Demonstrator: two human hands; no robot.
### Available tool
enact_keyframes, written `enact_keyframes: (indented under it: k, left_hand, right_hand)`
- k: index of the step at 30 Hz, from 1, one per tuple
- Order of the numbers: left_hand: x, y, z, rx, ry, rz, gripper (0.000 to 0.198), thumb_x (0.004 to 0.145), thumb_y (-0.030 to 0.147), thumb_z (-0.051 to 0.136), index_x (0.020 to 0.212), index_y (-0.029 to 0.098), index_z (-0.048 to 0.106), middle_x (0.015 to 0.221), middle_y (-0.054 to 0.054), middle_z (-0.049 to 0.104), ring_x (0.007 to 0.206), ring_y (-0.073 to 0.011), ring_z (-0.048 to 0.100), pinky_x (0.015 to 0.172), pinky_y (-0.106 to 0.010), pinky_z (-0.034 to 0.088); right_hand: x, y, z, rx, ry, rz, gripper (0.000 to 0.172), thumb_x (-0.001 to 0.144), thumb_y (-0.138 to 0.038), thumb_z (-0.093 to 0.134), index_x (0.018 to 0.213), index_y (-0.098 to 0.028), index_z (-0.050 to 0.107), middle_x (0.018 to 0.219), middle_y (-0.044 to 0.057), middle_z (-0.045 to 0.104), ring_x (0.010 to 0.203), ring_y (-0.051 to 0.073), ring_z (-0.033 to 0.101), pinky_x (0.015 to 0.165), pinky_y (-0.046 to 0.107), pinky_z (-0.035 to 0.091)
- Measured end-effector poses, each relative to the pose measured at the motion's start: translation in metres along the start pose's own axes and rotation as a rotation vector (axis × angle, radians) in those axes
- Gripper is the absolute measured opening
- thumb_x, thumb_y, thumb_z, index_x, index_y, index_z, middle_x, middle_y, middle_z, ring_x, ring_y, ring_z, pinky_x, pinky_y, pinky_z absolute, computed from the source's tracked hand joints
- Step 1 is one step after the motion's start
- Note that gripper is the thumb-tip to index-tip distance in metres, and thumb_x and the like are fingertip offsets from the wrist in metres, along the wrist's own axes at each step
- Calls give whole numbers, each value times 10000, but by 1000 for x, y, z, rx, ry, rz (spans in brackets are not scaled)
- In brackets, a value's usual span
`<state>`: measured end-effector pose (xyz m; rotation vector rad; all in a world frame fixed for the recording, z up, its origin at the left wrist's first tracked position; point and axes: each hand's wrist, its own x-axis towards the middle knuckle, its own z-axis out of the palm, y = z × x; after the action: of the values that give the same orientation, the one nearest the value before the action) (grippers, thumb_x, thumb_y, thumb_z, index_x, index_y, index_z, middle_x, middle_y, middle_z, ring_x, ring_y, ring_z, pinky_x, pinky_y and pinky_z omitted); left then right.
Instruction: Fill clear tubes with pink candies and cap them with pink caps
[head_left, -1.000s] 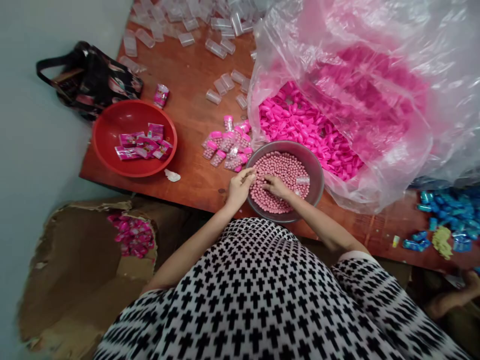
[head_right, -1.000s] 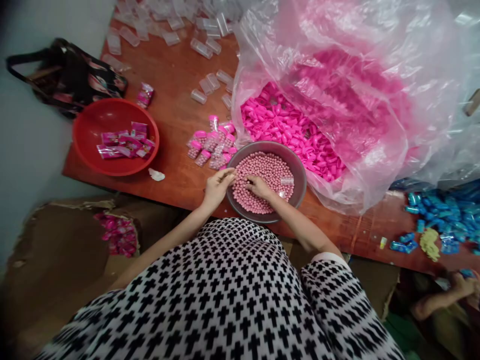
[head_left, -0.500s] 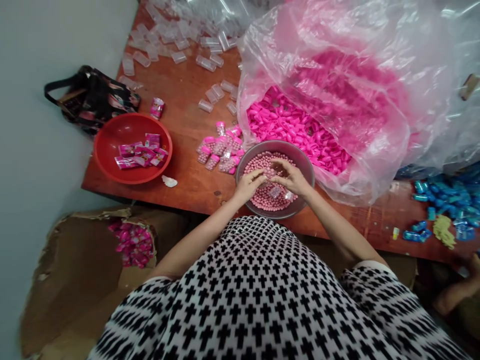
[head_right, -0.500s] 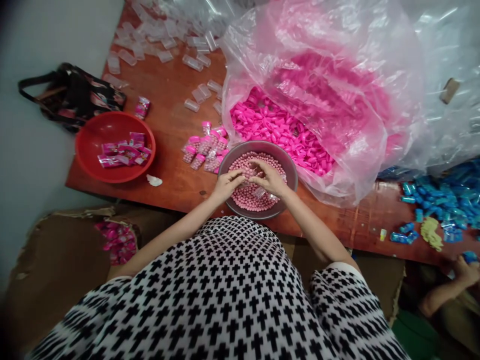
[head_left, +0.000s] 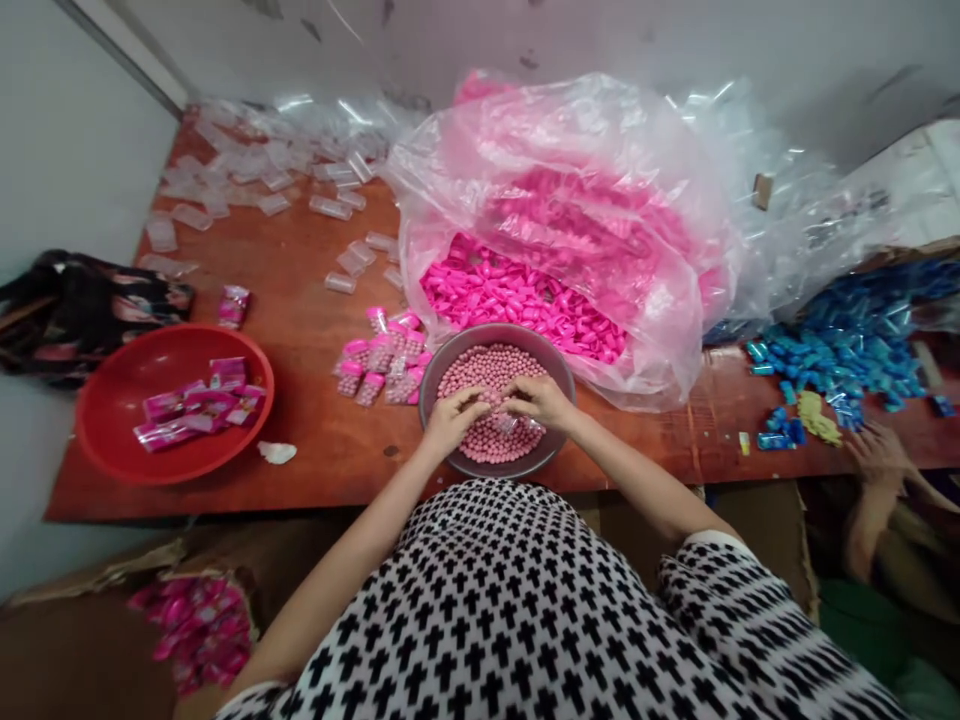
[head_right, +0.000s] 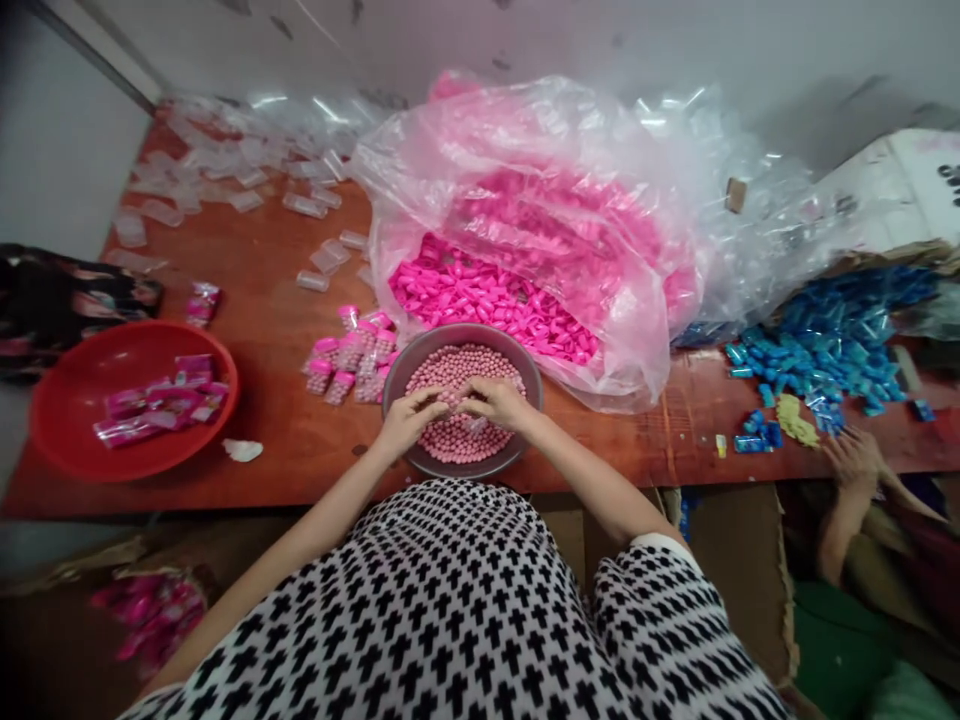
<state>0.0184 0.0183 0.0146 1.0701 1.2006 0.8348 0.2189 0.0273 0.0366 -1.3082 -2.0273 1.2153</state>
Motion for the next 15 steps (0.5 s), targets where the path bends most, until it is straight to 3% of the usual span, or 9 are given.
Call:
enact_keyframes:
  k: [3,6,8,11,15]
  left_hand:
    - [4,-6,-3,-118,55,-28,385,635,431,725,901,168,635,858,-34,685,798,-169,646,750,-304,544]
    - [7,-9,-6,-211,60,-73,429,638,446,730,927,159,592,891,-44,674,829,-168,650,770,-314,544]
    - [8,-7,-7,-233,54,-93,439,643,448,732,944,161,592,897,-47,674,839,-173,651,770,-322,550]
    - [9,-3,-7,-246,50,-115,466,646,445,736,999,164,619,919,-47,685,849,-175,651,772,-329,559]
    - [13,1,-7,-248,63,-148,490,639,451,743,1022,157,658,976,-62,701,875,-190,654,798,-347,564]
  right_hand:
    - [-4,8,-4,-38,-22,65,254,869,-412,555,922,-182,647,716,14,682,647,137,636,646,237,481]
    - [5,21,-22,-207,-78,54,280,819,-378,629,1030,-196,658,1049,77,695,966,191,643,859,303,471]
    - [23,33,-41,-292,33,134,321,827,-349,615,1109,-199,641,1161,88,660,1057,205,613,919,324,450]
    - [63,56,-75,-446,291,345,279,890,-281,493,1085,-179,665,1068,92,695,997,214,633,896,335,457]
    - [119,81,-101,-601,327,624,295,881,-255,461,1000,-141,705,1013,158,703,1009,260,629,905,359,439]
